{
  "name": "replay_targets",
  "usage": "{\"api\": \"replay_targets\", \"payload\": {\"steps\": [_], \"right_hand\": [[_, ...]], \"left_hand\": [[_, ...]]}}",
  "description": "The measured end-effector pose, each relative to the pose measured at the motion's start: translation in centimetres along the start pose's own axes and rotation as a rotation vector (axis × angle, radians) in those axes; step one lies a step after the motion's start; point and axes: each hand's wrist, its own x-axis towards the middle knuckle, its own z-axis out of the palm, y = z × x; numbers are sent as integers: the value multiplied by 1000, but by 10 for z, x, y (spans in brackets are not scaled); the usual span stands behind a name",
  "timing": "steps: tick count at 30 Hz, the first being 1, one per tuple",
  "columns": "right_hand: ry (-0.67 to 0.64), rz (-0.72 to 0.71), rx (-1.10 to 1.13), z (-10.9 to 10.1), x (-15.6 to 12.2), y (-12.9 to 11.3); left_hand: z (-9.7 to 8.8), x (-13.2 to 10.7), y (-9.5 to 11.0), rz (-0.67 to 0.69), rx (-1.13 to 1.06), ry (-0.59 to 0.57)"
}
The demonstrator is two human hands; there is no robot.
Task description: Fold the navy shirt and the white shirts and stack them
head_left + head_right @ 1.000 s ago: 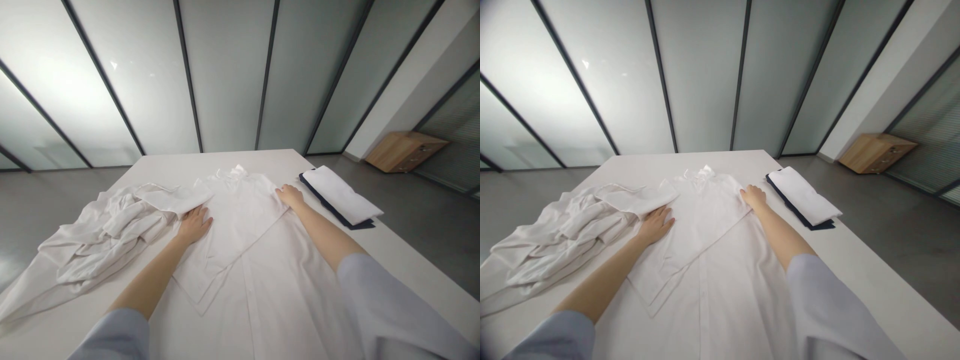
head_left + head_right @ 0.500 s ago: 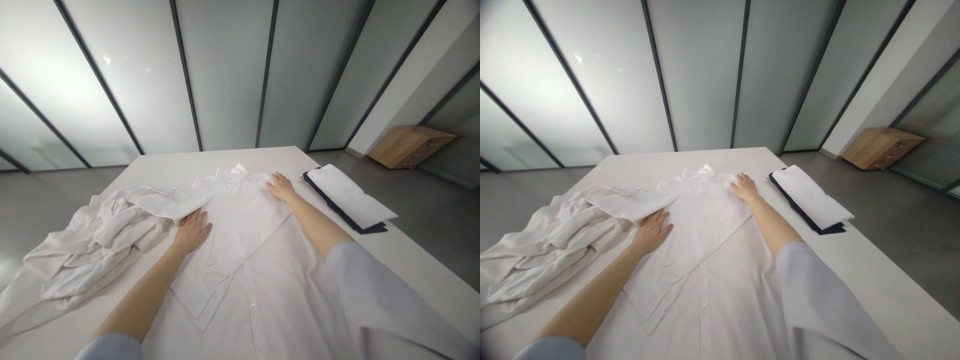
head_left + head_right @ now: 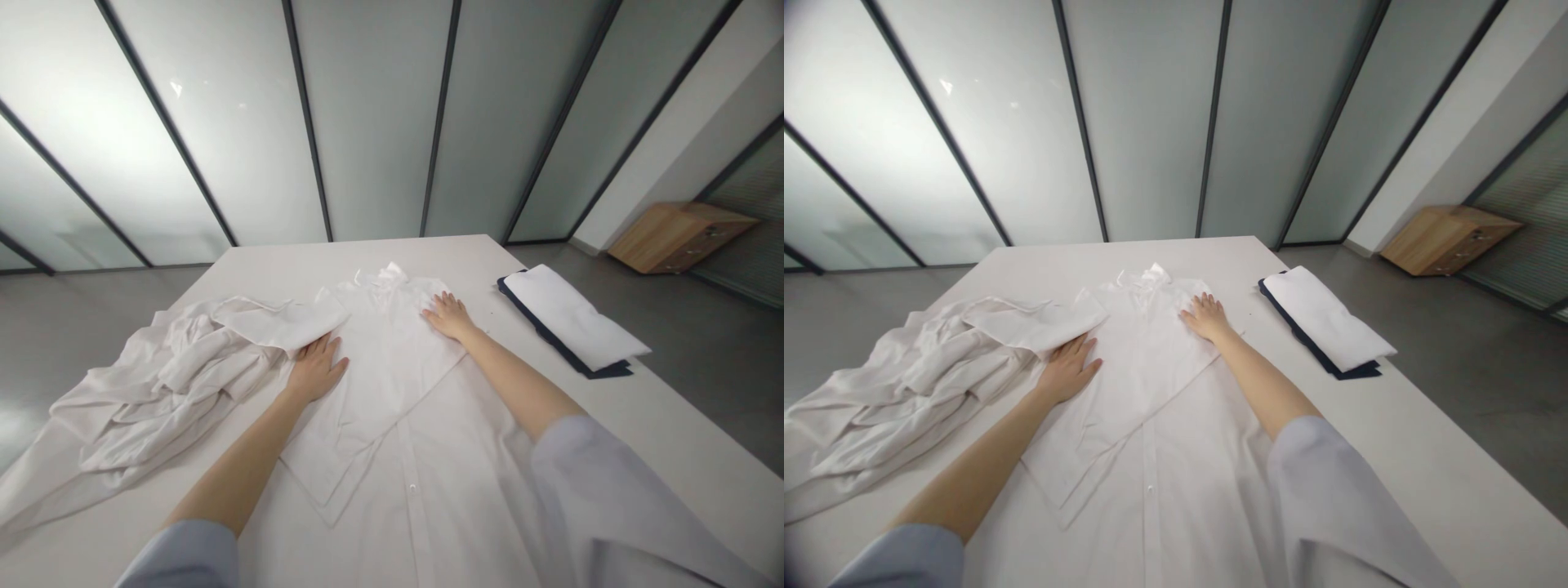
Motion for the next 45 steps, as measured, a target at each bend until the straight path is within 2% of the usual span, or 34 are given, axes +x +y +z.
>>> {"api": "replay_targets", "payload": {"steps": [5, 9, 15, 23, 27, 30, 34, 35, 37, 42, 44, 45], "right_hand": [[30, 64, 1, 3, -54, -4], [-33, 92, 5, 8, -83, -1], [-33, 89, 0, 6, -91, -3], [-23, 70, 6, 4, -90, -4], [-23, 68, 8, 6, -89, -4], [-18, 66, 10, 8, -88, -3], [-8, 61, 8, 9, -87, -3], [-8, 58, 9, 9, -88, -3], [-9, 54, 14, 8, -88, -3], [-3, 54, 21, 8, -88, -2], [6, 56, 17, 9, -87, -2], [11, 56, 14, 10, -87, -2]], "left_hand": [[3, 3, 1, -38, 24, -17], [3, 3, 1, -49, 51, -36], [-3, 2, 2, -33, 36, -4], [-12, -5, 0, 49, -14, 165], [-30, -7, -10, 33, -3, 298], [-53, -3, -27, -94, -16, 432], [-85, 10, -60, -306, -10, 621], [-91, 15, -70, -341, 6, 622], [-98, 25, -88, -374, 45, 536], [-97, 41, -122, -472, 62, 168], [-98, 43, -124, -503, 50, 149], [-101, 44, -122, -507, 44, 189]]}}
